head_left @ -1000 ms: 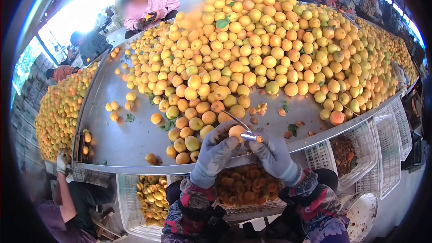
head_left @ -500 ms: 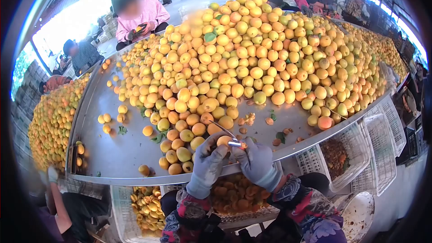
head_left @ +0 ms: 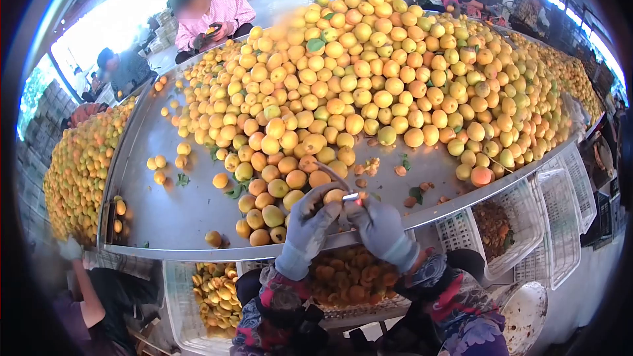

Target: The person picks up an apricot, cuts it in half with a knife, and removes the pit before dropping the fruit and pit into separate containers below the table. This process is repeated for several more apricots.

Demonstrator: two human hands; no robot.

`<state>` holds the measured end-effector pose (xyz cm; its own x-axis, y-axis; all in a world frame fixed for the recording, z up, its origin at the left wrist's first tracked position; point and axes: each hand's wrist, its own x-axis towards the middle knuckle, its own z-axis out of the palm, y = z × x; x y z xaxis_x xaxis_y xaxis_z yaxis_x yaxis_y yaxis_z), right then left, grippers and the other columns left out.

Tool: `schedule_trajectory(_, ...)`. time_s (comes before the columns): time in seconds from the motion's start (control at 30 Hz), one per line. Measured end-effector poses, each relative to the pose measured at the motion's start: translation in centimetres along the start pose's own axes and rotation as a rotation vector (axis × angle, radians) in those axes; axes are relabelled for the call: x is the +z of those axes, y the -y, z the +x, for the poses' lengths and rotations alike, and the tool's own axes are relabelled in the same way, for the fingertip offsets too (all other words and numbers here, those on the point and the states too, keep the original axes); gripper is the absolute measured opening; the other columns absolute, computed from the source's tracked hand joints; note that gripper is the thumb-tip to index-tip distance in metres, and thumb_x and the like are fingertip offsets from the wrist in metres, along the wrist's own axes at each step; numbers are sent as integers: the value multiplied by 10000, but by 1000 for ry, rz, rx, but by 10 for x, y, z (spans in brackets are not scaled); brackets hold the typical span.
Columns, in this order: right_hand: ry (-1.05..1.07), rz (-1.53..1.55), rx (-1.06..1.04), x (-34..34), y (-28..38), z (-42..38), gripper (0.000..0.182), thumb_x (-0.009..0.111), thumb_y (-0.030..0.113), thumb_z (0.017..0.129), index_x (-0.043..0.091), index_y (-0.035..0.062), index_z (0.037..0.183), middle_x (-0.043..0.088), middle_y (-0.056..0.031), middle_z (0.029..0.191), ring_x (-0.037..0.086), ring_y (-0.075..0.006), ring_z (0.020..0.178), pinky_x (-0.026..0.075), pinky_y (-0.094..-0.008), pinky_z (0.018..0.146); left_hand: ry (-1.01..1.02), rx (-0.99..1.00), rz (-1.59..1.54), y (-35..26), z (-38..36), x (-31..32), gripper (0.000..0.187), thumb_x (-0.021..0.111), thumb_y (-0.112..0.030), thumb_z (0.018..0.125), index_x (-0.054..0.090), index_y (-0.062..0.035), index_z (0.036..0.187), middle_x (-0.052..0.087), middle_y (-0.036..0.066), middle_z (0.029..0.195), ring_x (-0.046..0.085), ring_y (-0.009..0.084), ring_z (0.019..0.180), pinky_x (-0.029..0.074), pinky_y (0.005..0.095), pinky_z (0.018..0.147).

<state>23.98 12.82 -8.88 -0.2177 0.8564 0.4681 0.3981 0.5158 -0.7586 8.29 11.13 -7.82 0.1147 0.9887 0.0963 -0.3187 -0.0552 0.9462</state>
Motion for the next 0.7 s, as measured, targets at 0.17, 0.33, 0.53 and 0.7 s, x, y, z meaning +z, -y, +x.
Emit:
schedule_trajectory(0.17, 419, 833, 672, -43, 19, 11, 507, 497, 531, 891, 547, 28, 851, 460, -25, 509, 524, -181, 457, 445, -308, 463, 89, -30, -295, -6, 3, 11, 416, 591, -195, 893, 488, 60, 1206, 584, 96, 1051, 574, 168, 903, 483, 303, 762)
schedule_trajectory(0.33, 415, 1067, 642, -47, 16, 7, 472, 475, 506, 915, 569, 47, 862, 457, -14, 514, 530, -146, 483, 433, -269, 472, 179, 2, -465, -5, 8, 4, 416, 570, -132, 907, 455, 44, 1267, 571, 98, 1161, 569, 163, 1040, 467, 290, 886)
schedule_trajectory(0.53, 194, 110, 12, -45, 24, 3, 217, 539, 222, 936, 590, 12, 953, 532, -52, 616, 511, -133, 508, 404, -251, 504, 186, 21, -505, 2, 6, -5, 370, 538, -79, 911, 469, 40, 1254, 576, 102, 1164, 561, 169, 1061, 454, 292, 905)
schedule_trajectory(0.7, 96, 140, -20, -39, 25, 4, 221, 568, 251, 911, 580, 31, 919, 536, -111, 631, 546, -238, 557, 413, -314, 497, 137, 6, -389, -4, 5, 4, 416, 592, -184, 894, 487, 36, 1232, 592, 123, 1118, 596, 203, 984, 490, 320, 836)
